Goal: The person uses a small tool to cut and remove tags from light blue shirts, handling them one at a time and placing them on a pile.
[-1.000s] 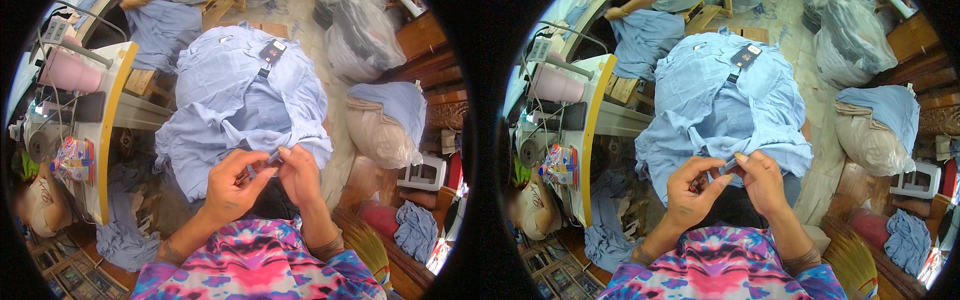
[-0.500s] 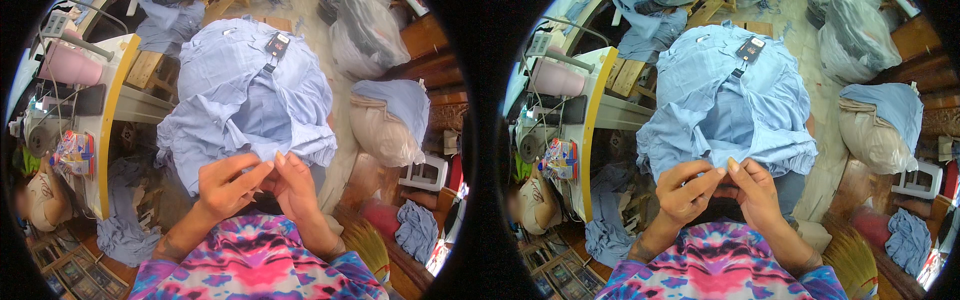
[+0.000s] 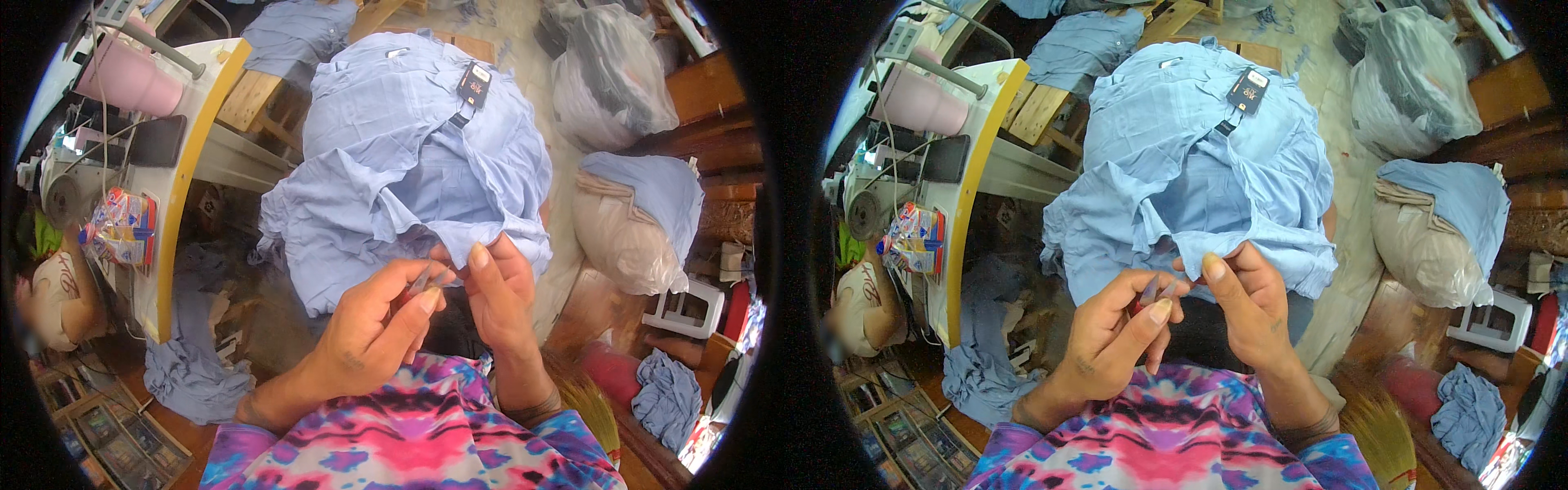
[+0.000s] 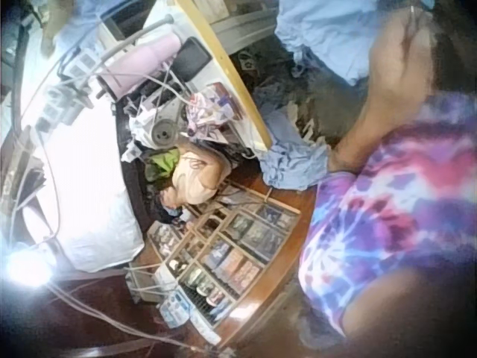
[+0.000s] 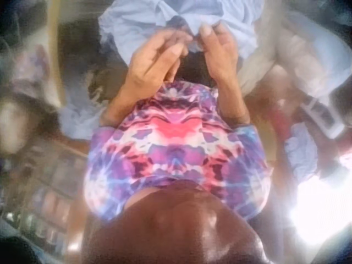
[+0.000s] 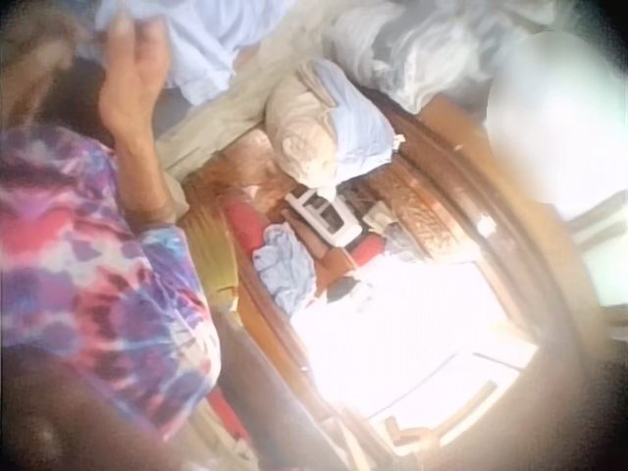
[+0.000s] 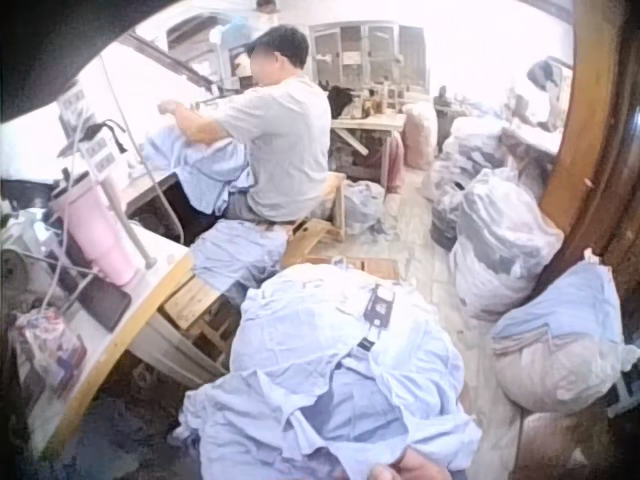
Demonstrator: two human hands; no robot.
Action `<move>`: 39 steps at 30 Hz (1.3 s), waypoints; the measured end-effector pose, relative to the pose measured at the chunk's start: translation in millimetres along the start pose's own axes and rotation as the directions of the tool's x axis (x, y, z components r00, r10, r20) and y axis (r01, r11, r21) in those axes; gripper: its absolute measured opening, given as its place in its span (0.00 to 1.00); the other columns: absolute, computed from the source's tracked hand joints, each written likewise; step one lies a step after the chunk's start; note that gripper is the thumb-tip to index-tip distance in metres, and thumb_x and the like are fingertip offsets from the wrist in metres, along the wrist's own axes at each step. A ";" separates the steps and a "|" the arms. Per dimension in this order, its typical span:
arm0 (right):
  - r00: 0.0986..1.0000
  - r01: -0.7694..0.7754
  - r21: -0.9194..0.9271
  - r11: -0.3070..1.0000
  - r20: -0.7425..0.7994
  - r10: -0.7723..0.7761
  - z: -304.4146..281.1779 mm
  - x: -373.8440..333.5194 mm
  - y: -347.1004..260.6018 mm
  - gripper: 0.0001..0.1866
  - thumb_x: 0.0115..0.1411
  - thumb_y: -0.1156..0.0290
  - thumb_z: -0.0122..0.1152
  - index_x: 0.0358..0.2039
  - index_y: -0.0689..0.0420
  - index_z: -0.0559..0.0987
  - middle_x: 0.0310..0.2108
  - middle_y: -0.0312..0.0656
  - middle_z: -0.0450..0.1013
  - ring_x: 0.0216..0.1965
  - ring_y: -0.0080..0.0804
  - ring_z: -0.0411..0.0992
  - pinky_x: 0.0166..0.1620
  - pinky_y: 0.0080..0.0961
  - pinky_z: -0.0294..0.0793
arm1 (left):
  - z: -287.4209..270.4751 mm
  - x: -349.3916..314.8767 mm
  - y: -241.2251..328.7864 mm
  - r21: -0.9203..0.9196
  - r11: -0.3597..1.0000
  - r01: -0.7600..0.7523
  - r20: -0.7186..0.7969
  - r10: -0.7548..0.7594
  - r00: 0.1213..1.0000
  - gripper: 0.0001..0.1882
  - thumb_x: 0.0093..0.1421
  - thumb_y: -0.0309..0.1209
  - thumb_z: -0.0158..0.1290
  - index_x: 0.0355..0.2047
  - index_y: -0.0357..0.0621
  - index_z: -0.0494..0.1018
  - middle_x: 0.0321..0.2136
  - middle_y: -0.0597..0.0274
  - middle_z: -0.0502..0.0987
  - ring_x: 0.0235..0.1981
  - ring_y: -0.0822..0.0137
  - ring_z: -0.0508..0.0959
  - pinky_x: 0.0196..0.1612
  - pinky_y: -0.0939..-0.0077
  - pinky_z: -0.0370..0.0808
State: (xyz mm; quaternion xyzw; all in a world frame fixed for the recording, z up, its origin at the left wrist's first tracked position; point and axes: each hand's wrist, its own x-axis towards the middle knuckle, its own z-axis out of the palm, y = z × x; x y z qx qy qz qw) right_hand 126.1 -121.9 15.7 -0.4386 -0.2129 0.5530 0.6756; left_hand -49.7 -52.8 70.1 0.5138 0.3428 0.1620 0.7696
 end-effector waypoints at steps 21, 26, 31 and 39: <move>0.994 0.021 0.006 1.000 0.111 -0.022 -6.8 -0.6 -4.9 0.15 0.75 0.66 0.54 0.52 0.64 0.77 0.46 0.37 0.78 0.45 0.19 0.72 0.51 0.22 0.70 | -11.9 13.9 26.2 0.538 0.800 -0.267 0.127 0.236 0.963 0.12 0.68 0.24 0.55 0.49 0.31 0.78 0.35 0.52 0.80 0.33 0.64 0.81 0.38 0.74 0.75; 0.993 0.027 -0.004 1.000 0.116 -0.027 -7.4 1.3 -4.7 0.14 0.75 0.67 0.54 0.51 0.65 0.78 0.44 0.38 0.79 0.44 0.19 0.72 0.51 0.22 0.70 | -14.2 16.4 30.4 0.557 0.771 -0.309 0.152 0.271 0.950 0.12 0.67 0.23 0.55 0.49 0.33 0.78 0.33 0.52 0.80 0.32 0.61 0.80 0.36 0.72 0.74; 0.994 0.002 -0.023 1.000 0.110 0.000 -4.4 2.9 -10.2 0.13 0.75 0.68 0.54 0.49 0.65 0.79 0.42 0.38 0.79 0.42 0.19 0.72 0.49 0.21 0.70 | -17.4 19.4 31.2 0.538 0.778 -0.326 0.181 0.271 0.945 0.12 0.67 0.22 0.54 0.49 0.33 0.78 0.32 0.52 0.79 0.32 0.59 0.80 0.36 0.70 0.74; 0.993 -0.051 -0.048 0.998 0.100 0.056 -6.3 6.1 -11.3 0.12 0.74 0.67 0.57 0.45 0.64 0.80 0.38 0.36 0.78 0.37 0.17 0.70 0.45 0.19 0.68 | -20.1 22.7 32.2 0.497 0.794 -0.349 0.191 0.293 0.937 0.10 0.67 0.22 0.54 0.46 0.32 0.78 0.32 0.52 0.79 0.32 0.58 0.81 0.37 0.70 0.74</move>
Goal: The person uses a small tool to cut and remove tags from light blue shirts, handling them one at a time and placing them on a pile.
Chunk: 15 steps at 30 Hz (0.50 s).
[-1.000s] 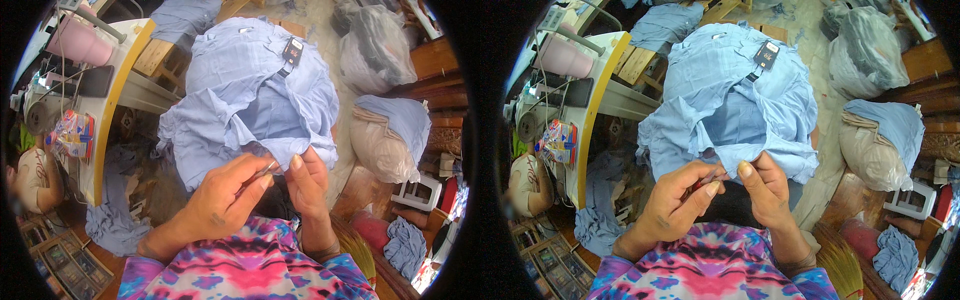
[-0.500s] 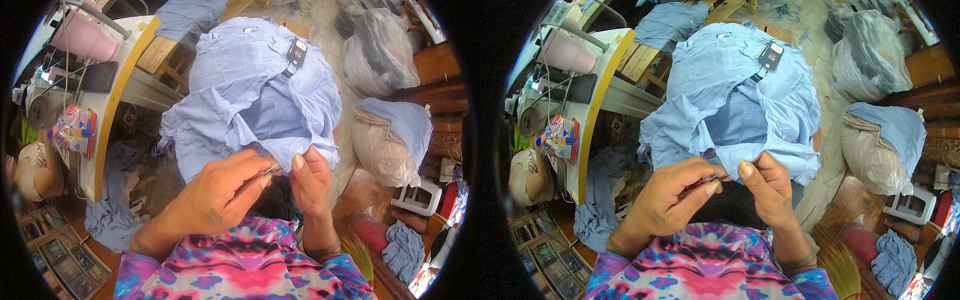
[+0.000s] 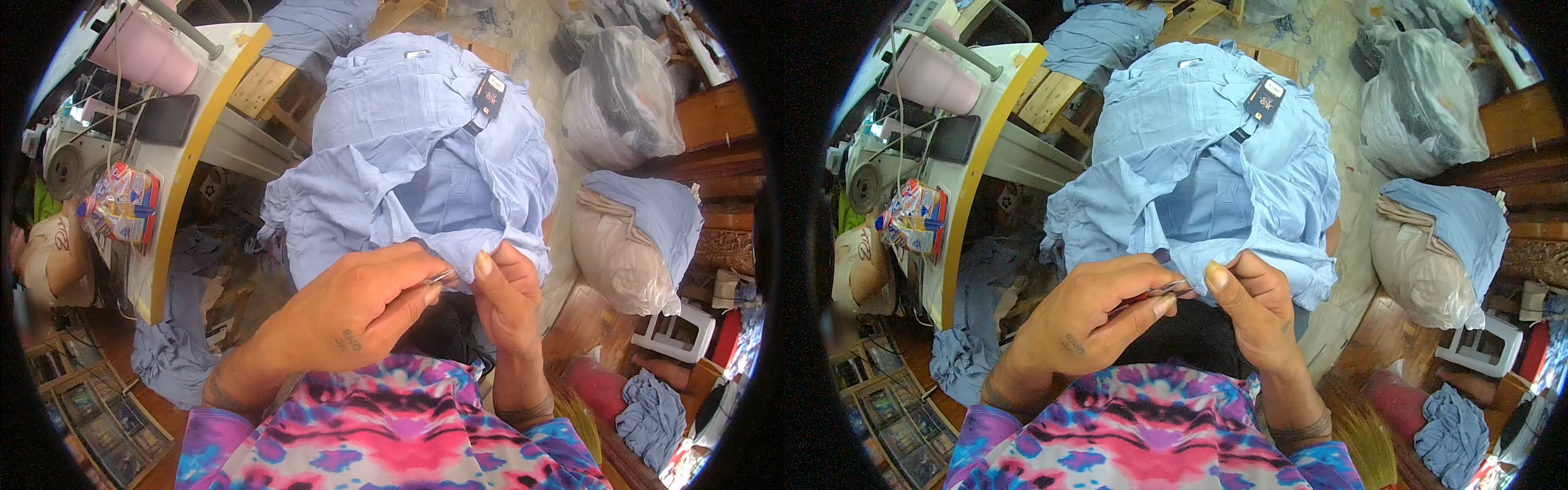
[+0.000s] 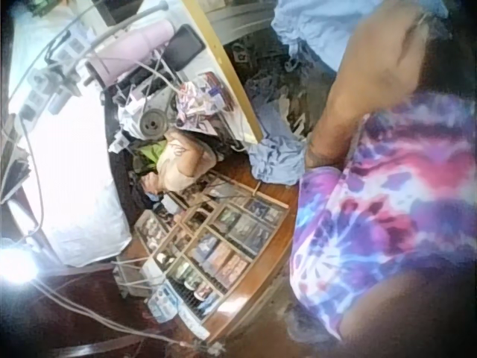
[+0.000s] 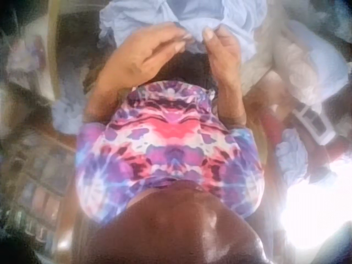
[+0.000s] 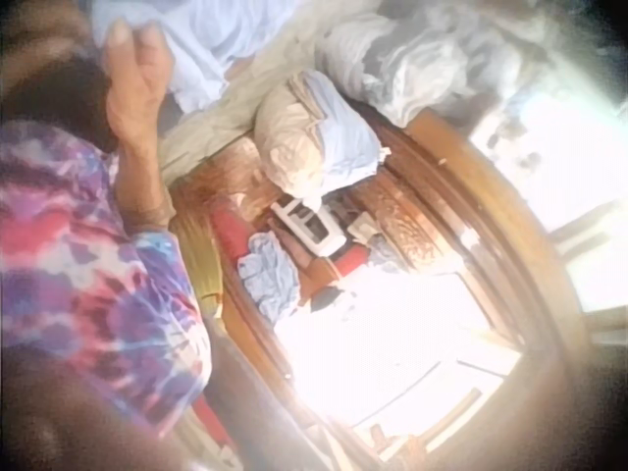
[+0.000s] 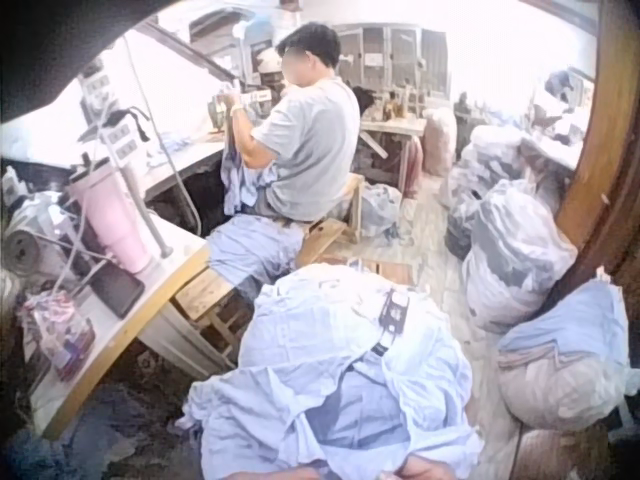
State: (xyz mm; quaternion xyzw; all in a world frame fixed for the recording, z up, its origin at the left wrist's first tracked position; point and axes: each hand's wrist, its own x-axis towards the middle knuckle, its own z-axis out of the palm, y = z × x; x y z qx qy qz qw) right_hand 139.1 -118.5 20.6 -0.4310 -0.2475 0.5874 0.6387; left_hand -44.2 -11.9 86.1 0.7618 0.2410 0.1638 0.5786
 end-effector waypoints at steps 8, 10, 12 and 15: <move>0.994 0.066 0.065 0.996 -0.089 -0.061 9.1 -1.1 12.5 0.13 0.74 0.67 0.57 0.48 0.66 0.78 0.41 0.41 0.80 0.42 0.23 0.75 0.49 0.24 0.73 | 4.3 -6.7 -11.0 -0.225 0.959 0.174 0.018 -0.175 0.984 0.11 0.71 0.28 0.54 0.48 0.34 0.78 0.33 0.60 0.80 0.25 0.79 0.73 0.28 0.81 0.69; 0.990 0.111 0.091 0.990 -0.098 -0.102 13.9 -1.1 16.2 0.13 0.74 0.68 0.57 0.49 0.66 0.77 0.42 0.43 0.80 0.42 0.25 0.75 0.49 0.26 0.74 | 12.1 -10.9 -21.2 -0.386 0.906 0.175 0.003 -0.189 0.982 0.12 0.72 0.30 0.54 0.50 0.34 0.77 0.33 0.63 0.80 0.23 0.82 0.70 0.26 0.84 0.66; 0.984 0.156 0.129 0.979 -0.111 -0.142 20.5 -1.2 19.7 0.14 0.74 0.68 0.56 0.52 0.65 0.76 0.43 0.44 0.79 0.43 0.27 0.75 0.48 0.28 0.74 | 19.1 -13.5 -31.4 -0.491 0.856 0.163 -0.008 -0.191 0.982 0.13 0.72 0.30 0.54 0.52 0.34 0.76 0.33 0.64 0.80 0.22 0.83 0.68 0.25 0.85 0.65; 0.988 0.149 0.190 0.970 -0.063 -0.140 14.1 -1.4 27.8 0.13 0.74 0.69 0.57 0.52 0.65 0.75 0.43 0.44 0.78 0.43 0.27 0.75 0.48 0.27 0.74 | 27.3 -14.9 -40.7 -0.571 0.808 0.147 -0.018 -0.192 0.981 0.14 0.72 0.29 0.54 0.53 0.33 0.75 0.33 0.64 0.79 0.22 0.83 0.68 0.25 0.86 0.65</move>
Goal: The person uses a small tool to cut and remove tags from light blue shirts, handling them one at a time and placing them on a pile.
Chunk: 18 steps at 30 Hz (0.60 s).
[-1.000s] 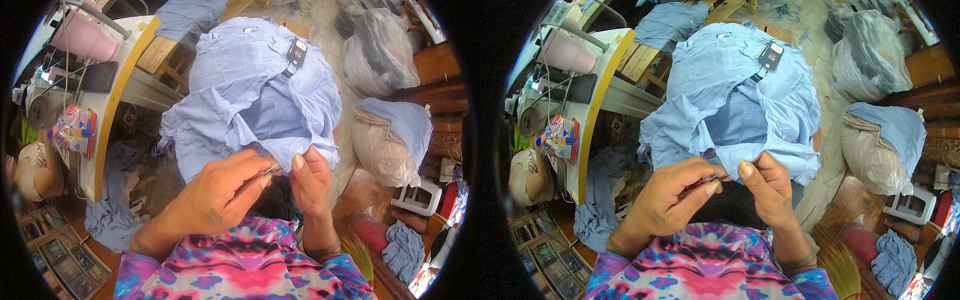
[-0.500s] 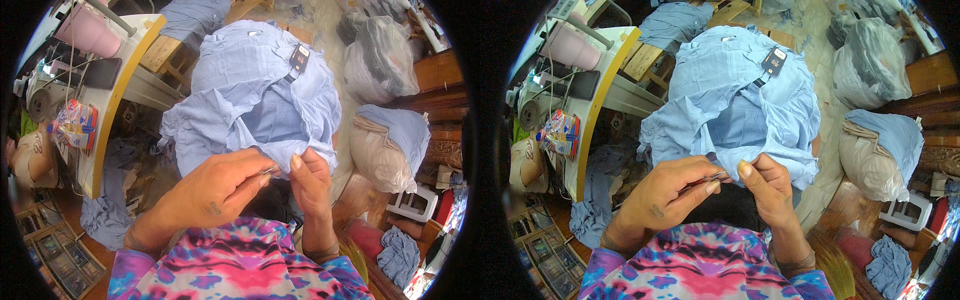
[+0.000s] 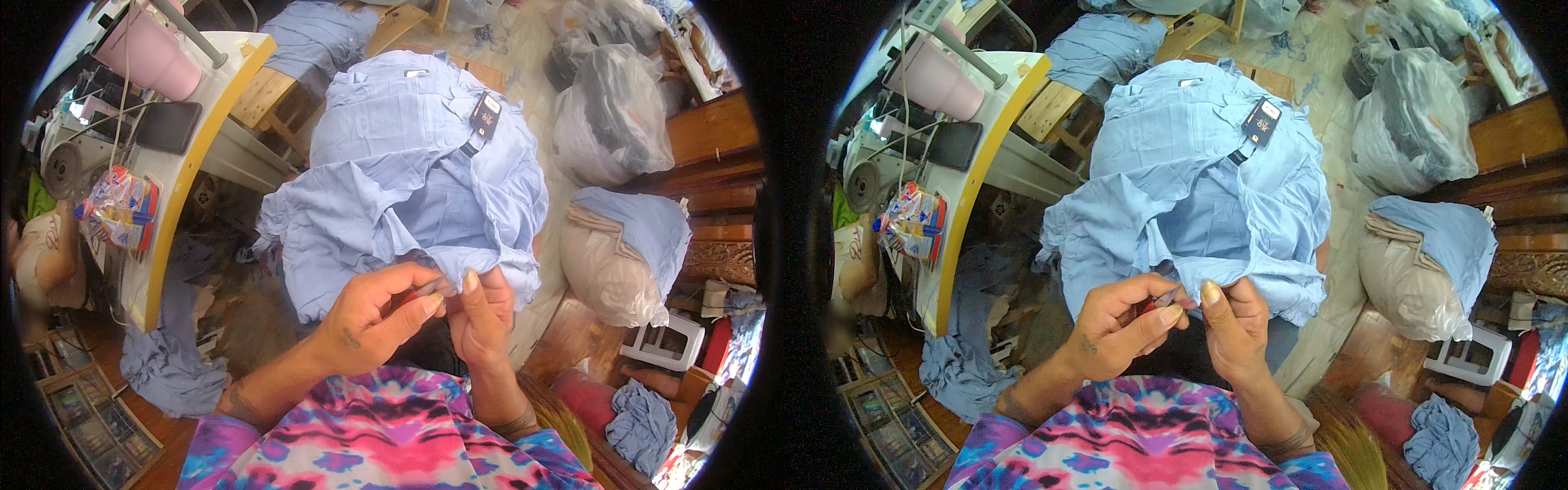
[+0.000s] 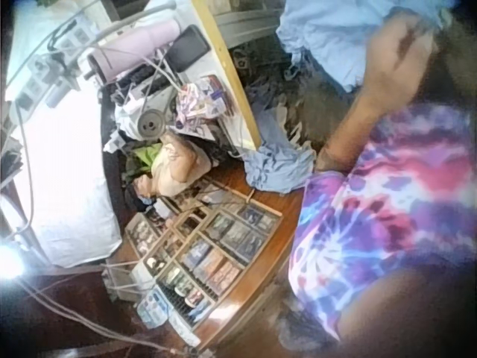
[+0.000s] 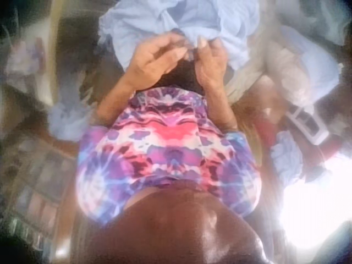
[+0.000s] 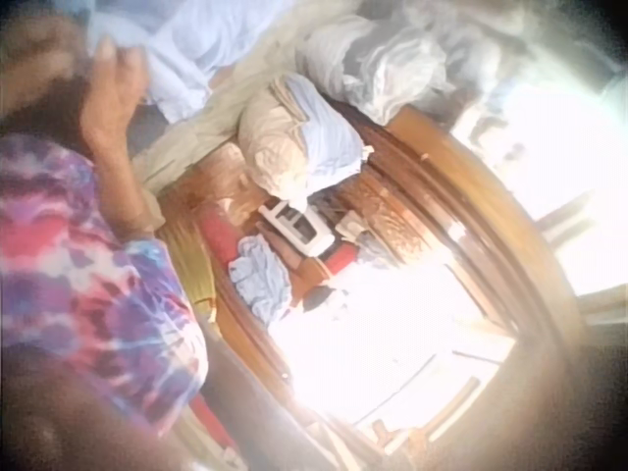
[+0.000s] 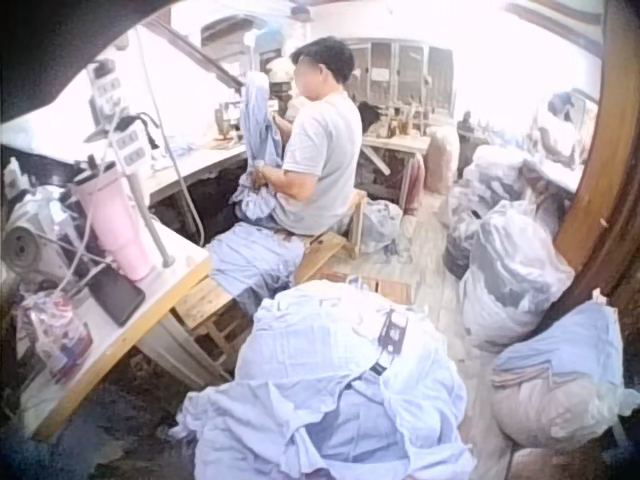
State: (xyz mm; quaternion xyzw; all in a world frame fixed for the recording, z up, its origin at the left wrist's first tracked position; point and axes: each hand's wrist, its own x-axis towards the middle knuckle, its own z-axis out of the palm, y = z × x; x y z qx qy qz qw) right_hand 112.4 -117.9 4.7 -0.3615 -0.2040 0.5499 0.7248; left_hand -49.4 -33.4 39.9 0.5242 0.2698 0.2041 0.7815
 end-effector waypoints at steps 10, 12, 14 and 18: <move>0.966 0.176 -0.235 0.956 -0.148 -0.214 11.9 -4.9 20.0 0.13 0.74 0.69 0.55 0.53 0.63 0.74 0.42 0.42 0.77 0.39 0.26 0.75 0.44 0.26 0.75 | 19.4 1.6 -15.8 -0.057 0.982 -0.180 -0.186 0.167 0.968 0.11 0.70 0.23 0.55 0.50 0.31 0.75 0.34 0.65 0.78 0.27 0.83 0.70 0.29 0.86 0.67; 0.960 0.192 -0.207 0.959 -0.162 -0.228 15.0 -6.6 23.7 0.11 0.75 0.71 0.54 0.52 0.64 0.74 0.44 0.41 0.77 0.42 0.23 0.73 0.47 0.24 0.72 | 25.0 3.3 -21.9 -0.045 0.969 -0.242 -0.238 0.225 0.945 0.10 0.69 0.21 0.55 0.49 0.31 0.75 0.34 0.65 0.77 0.28 0.82 0.71 0.31 0.86 0.68; 0.960 0.172 -0.109 0.979 -0.204 -0.192 20.1 -5.5 24.9 0.11 0.75 0.70 0.53 0.51 0.63 0.74 0.44 0.41 0.77 0.43 0.23 0.73 0.47 0.24 0.73 | 29.2 8.0 -31.8 0.003 0.950 -0.313 -0.284 0.301 0.910 0.09 0.68 0.20 0.54 0.48 0.31 0.76 0.33 0.65 0.76 0.30 0.82 0.72 0.33 0.86 0.68; 0.946 0.163 0.001 0.987 -0.285 -0.156 27.7 -2.5 29.1 0.11 0.75 0.68 0.53 0.52 0.61 0.74 0.44 0.42 0.77 0.44 0.26 0.75 0.47 0.28 0.75 | 29.4 15.9 -33.8 0.173 0.882 -0.438 -0.349 0.471 0.810 0.07 0.68 0.22 0.54 0.45 0.31 0.75 0.31 0.66 0.75 0.25 0.83 0.69 0.27 0.86 0.65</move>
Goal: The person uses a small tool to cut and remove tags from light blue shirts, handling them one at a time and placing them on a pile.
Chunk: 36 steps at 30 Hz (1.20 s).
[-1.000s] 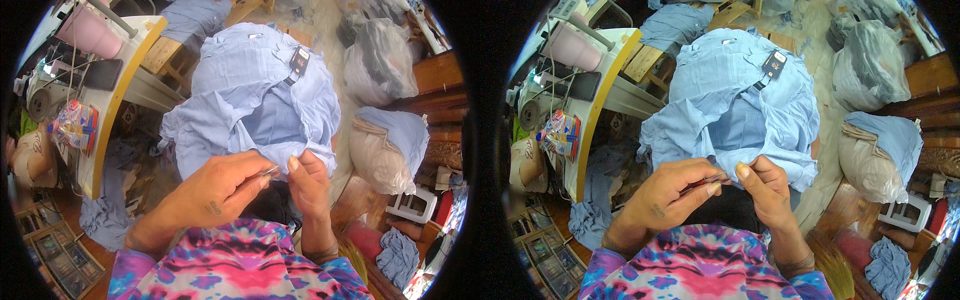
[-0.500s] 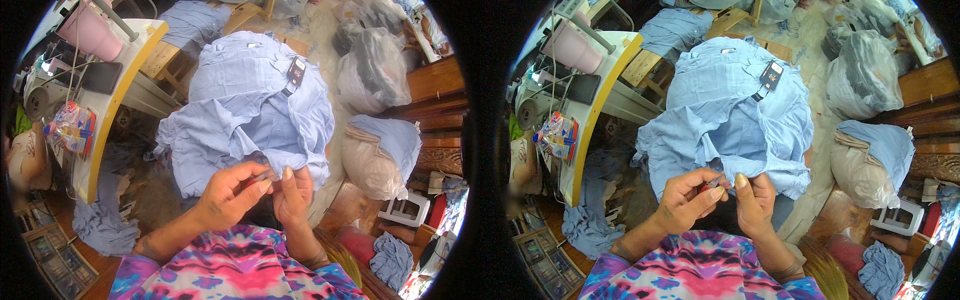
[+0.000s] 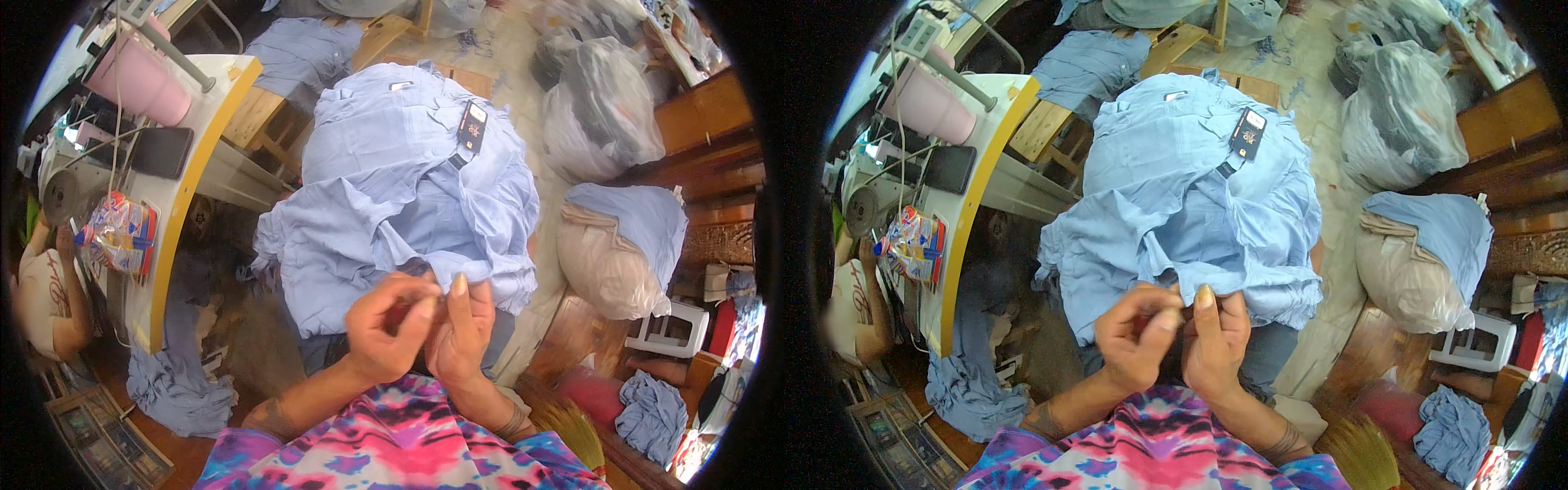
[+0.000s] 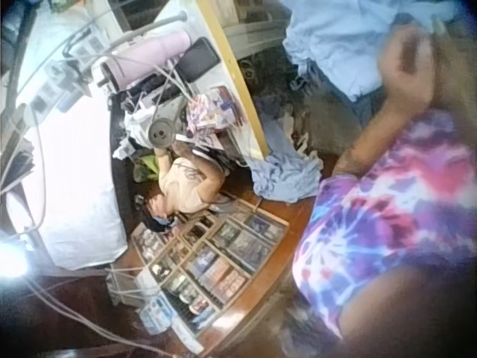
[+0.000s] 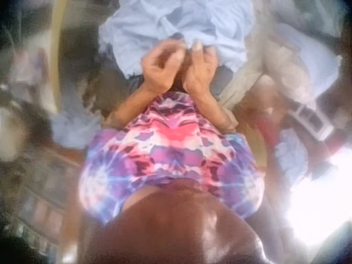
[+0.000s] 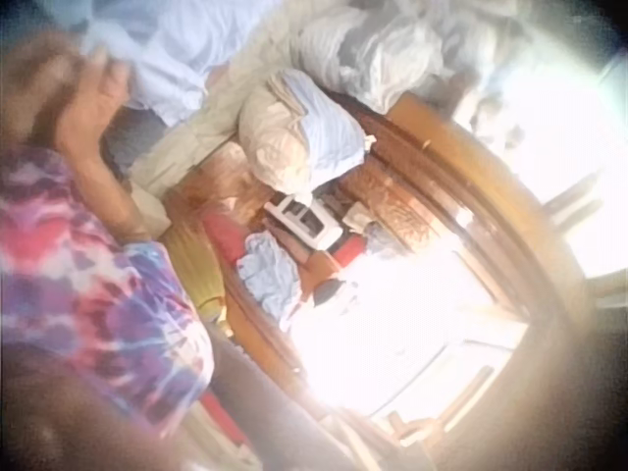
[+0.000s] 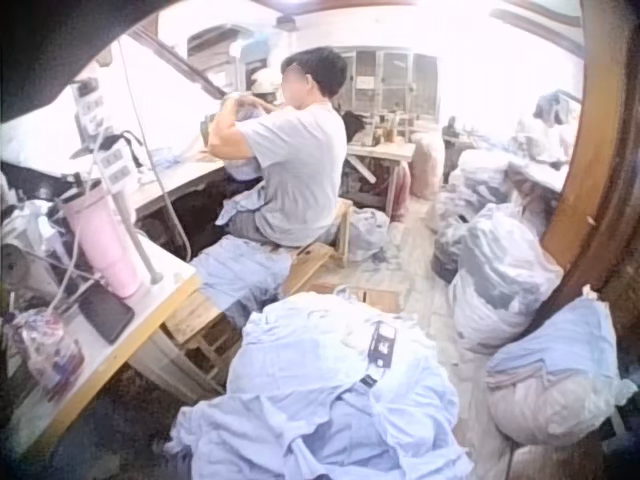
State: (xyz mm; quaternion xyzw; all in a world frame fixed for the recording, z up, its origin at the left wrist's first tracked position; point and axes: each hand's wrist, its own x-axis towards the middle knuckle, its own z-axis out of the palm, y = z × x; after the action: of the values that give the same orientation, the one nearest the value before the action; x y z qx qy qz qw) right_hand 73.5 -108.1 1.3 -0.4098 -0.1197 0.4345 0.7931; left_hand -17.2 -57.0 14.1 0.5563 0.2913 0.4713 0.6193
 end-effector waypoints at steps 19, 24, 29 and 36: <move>0.954 -0.050 -0.137 0.989 0.287 0.088 -29.6 30.5 -25.3 0.15 0.74 0.69 0.57 0.55 0.64 0.76 0.49 0.39 0.77 0.49 0.21 0.72 0.55 0.24 0.70 | -26.5 35.0 46.8 0.382 0.915 0.133 0.303 -0.260 0.917 0.07 0.65 0.23 0.60 0.42 0.33 0.79 0.30 0.63 0.79 0.28 0.77 0.73 0.32 0.80 0.69; 0.934 -0.060 -0.192 0.980 0.335 0.123 -28.4 33.3 -32.7 0.15 0.74 0.68 0.57 0.54 0.65 0.77 0.45 0.36 0.77 0.45 0.19 0.71 0.50 0.21 0.69 | -27.7 46.5 52.6 0.457 0.888 -0.059 0.395 -0.143 0.908 0.05 0.62 0.24 0.62 0.37 0.36 0.81 0.26 0.60 0.77 0.23 0.72 0.73 0.27 0.76 0.66; 0.925 -0.079 -0.212 0.974 0.349 0.151 -32.2 31.0 -35.6 0.15 0.74 0.67 0.57 0.53 0.65 0.77 0.45 0.37 0.77 0.45 0.19 0.71 0.50 0.22 0.70 | -33.9 53.2 59.1 0.454 0.891 0.005 0.450 -0.234 0.862 0.06 0.63 0.26 0.61 0.38 0.37 0.81 0.25 0.60 0.76 0.23 0.71 0.72 0.27 0.75 0.67; 0.915 -0.084 -0.208 0.974 0.370 0.158 -24.5 27.6 -40.1 0.15 0.74 0.67 0.56 0.53 0.66 0.77 0.46 0.39 0.78 0.46 0.21 0.73 0.51 0.25 0.71 | -41.3 54.5 56.8 0.444 0.896 0.002 0.500 -0.250 0.829 0.05 0.63 0.26 0.61 0.36 0.37 0.81 0.23 0.60 0.76 0.22 0.70 0.73 0.26 0.74 0.67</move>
State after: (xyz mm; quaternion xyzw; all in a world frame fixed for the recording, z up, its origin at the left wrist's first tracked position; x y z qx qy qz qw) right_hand 126.9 -111.2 11.3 -0.3963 -0.2879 0.5414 0.6833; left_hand -47.5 5.9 69.0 0.7672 0.2356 0.1755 0.5701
